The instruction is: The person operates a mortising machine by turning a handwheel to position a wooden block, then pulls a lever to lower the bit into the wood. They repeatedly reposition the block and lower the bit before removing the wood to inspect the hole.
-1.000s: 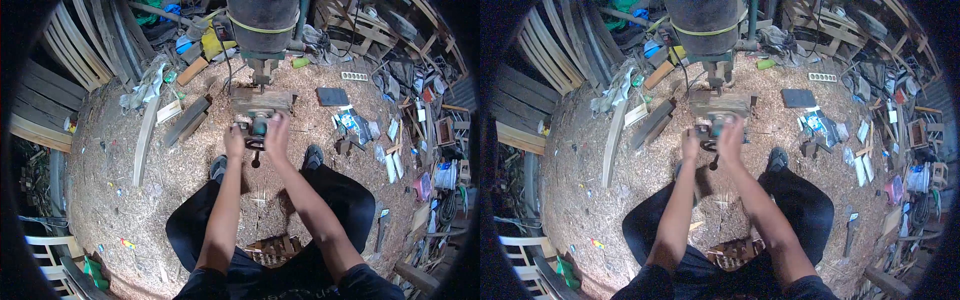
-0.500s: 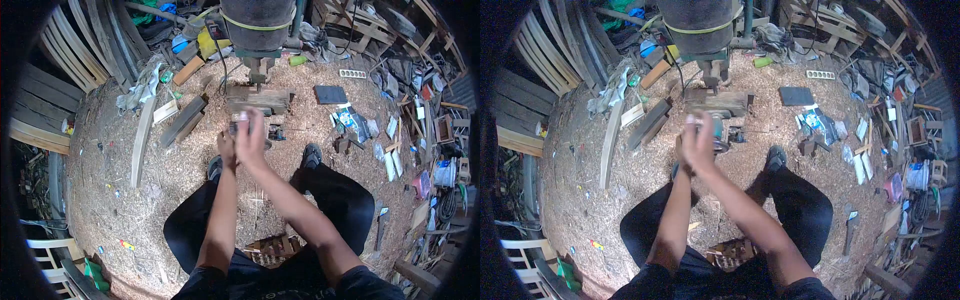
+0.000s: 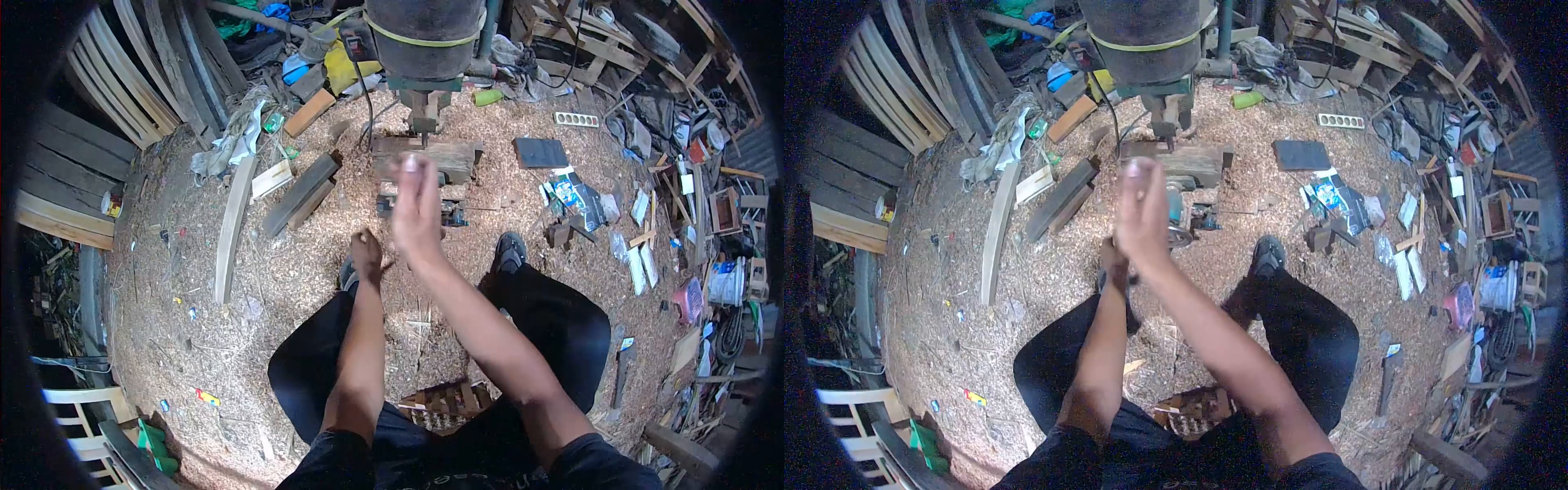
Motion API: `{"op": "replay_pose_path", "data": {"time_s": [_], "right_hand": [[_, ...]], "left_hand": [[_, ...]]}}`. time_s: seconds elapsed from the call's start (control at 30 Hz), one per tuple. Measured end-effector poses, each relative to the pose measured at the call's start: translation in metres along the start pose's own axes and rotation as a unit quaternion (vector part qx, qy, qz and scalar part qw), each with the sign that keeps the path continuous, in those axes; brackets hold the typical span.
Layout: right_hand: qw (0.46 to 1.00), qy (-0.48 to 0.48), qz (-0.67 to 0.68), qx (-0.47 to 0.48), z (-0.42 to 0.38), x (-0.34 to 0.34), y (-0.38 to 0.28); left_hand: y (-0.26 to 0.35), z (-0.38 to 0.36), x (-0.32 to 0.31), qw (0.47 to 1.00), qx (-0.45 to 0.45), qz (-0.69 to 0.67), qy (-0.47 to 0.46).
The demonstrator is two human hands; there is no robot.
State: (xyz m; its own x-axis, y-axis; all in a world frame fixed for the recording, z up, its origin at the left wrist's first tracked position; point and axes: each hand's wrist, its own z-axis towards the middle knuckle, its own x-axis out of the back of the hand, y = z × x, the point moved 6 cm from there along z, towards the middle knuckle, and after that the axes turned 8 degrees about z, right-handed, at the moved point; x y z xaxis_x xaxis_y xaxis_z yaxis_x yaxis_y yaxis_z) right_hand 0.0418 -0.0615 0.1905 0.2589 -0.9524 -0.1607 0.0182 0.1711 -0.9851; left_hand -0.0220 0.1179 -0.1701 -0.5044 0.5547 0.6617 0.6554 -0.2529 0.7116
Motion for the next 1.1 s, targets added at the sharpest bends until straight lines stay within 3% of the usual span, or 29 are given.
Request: {"op": "replay_pose_path", "data": {"time_s": [0.03, 0.07, 0.1, 0.13, 0.17, 0.23, 0.27, 0.3, 0.37, 0.4, 0.43, 0.47, 0.5, 0.57, 0.6, 0.63, 0.67, 0.7, 0.73, 0.77, 0.8, 0.83, 0.93, 1.0, 1.03, 1.07, 1.1], "right_hand": [[0.99, 0.078, -0.083, 0.077, 0.012, 0.019, 0.036], [0.983, 0.127, -0.117, 0.069, 0.015, 0.04, 0.076], [0.971, 0.175, -0.15, 0.06, 0.017, 0.064, 0.113], [0.973, 0.181, -0.13, -0.051, 0.016, 0.092, 0.167], [0.963, 0.184, -0.109, -0.162, 0.008, 0.115, 0.214], [0.934, 0.179, -0.047, -0.307, -0.009, 0.124, 0.264], [0.93, 0.172, -0.032, -0.322, -0.013, 0.119, 0.272], [0.927, 0.165, -0.018, -0.338, -0.017, 0.11, 0.263], [0.95, 0.112, -0.057, -0.286, -0.003, 0.068, 0.173], [0.965, 0.094, 0.02, -0.245, 0.002, 0.052, 0.142], [0.948, 0.067, 0.164, -0.265, -0.002, 0.026, 0.092], [0.947, 0.037, 0.177, -0.265, -0.004, 0.005, 0.047], [0.969, -0.034, 0.147, -0.196, -0.004, -0.014, -0.002], [0.992, -0.06, 0.105, -0.027, 0.0, -0.019, -0.035], [0.994, -0.051, 0.076, 0.051, 0.002, -0.016, -0.045], [0.998, -0.011, 0.044, 0.037, 0.009, -0.007, -0.028], [0.997, 0.042, -0.013, 0.06, 0.016, 0.011, 0.007], [0.99, 0.098, -0.07, 0.078, 0.022, 0.028, 0.043], [0.965, 0.167, -0.153, 0.131, 0.025, 0.053, 0.093], [0.963, 0.171, -0.19, 0.087, 0.024, 0.083, 0.149], [0.966, 0.188, -0.166, -0.056, 0.015, 0.114, 0.216], [0.949, 0.2, -0.14, -0.198, 0.005, 0.131, 0.26], [0.931, 0.155, -0.087, -0.318, -0.012, 0.096, 0.221], [0.957, 0.096, -0.06, -0.266, -0.003, 0.063, 0.166], [0.977, 0.077, 0.05, -0.191, 0.005, 0.044, 0.151], [0.956, 0.057, 0.145, -0.251, -0.004, 0.019, 0.084], [0.961, 0.038, 0.146, -0.231, 0.001, 0.007, 0.069]], "left_hand": [[0.046, -0.012, 0.023, 0.998, -0.036, -0.04, 0.019], [0.101, -0.028, 0.042, 0.99, -0.097, -0.067, 0.077], [0.154, -0.051, 0.061, 0.982, -0.092, -0.146, 0.08], [0.197, -0.071, 0.078, 0.974, -0.097, -0.203, 0.026], [0.214, -0.074, 0.078, 0.97, -0.126, -0.205, 0.039], [0.216, -0.067, 0.057, 0.975, -0.159, -0.155, -0.007], [0.212, -0.065, 0.042, 0.976, -0.172, -0.13, -0.031], [0.198, -0.07, 0.028, 0.988, -0.146, -0.041, 0.004], [0.135, -0.04, 0.004, 0.983, -0.12, -0.138, 0.034], [0.103, -0.025, -0.001, 0.976, -0.108, -0.185, 0.048], [0.072, -0.014, -0.006, 0.981, -0.122, 0.127, -0.082], [0.037, -0.018, 0.001, 0.961, -0.071, 0.267, -0.019], [0.002, -0.024, 0.007, 0.918, -0.005, 0.397, 0.026], [-0.03, -0.029, 0.012, 0.937, 0.084, 0.275, 0.199], [-0.037, -0.015, 0.009, 0.967, 0.05, 0.201, 0.147], [-0.034, 0.001, 0.007, 0.987, 0.015, 0.125, 0.096], [0.039, -0.025, 0.039, 0.991, -0.052, 0.075, 0.095], [0.07, -0.017, 0.038, 0.997, -0.063, 0.028, 0.04], [0.124, -0.041, 0.054, 0.987, -0.101, -0.055, 0.112], [0.156, -0.051, 0.057, 0.987, -0.121, -0.083, 0.059], [0.197, -0.074, 0.063, 0.976, -0.052, -0.202, -0.055], [0.203, -0.068, 0.053, 0.98, -0.155, -0.127, -0.005], [0.181, -0.078, 0.026, 0.974, -0.2, 0.081, 0.065], [0.123, -0.046, 0.015, 0.993, -0.096, 0.07, 0.014], [0.083, -0.035, 0.018, 0.988, 0.028, 0.153, -0.006], [-0.023, 0.018, -0.024, 0.933, 0.01, 0.339, -0.121], [-0.018, 0.006, -0.005, 0.951, 0.046, 0.306, -0.025]]}}
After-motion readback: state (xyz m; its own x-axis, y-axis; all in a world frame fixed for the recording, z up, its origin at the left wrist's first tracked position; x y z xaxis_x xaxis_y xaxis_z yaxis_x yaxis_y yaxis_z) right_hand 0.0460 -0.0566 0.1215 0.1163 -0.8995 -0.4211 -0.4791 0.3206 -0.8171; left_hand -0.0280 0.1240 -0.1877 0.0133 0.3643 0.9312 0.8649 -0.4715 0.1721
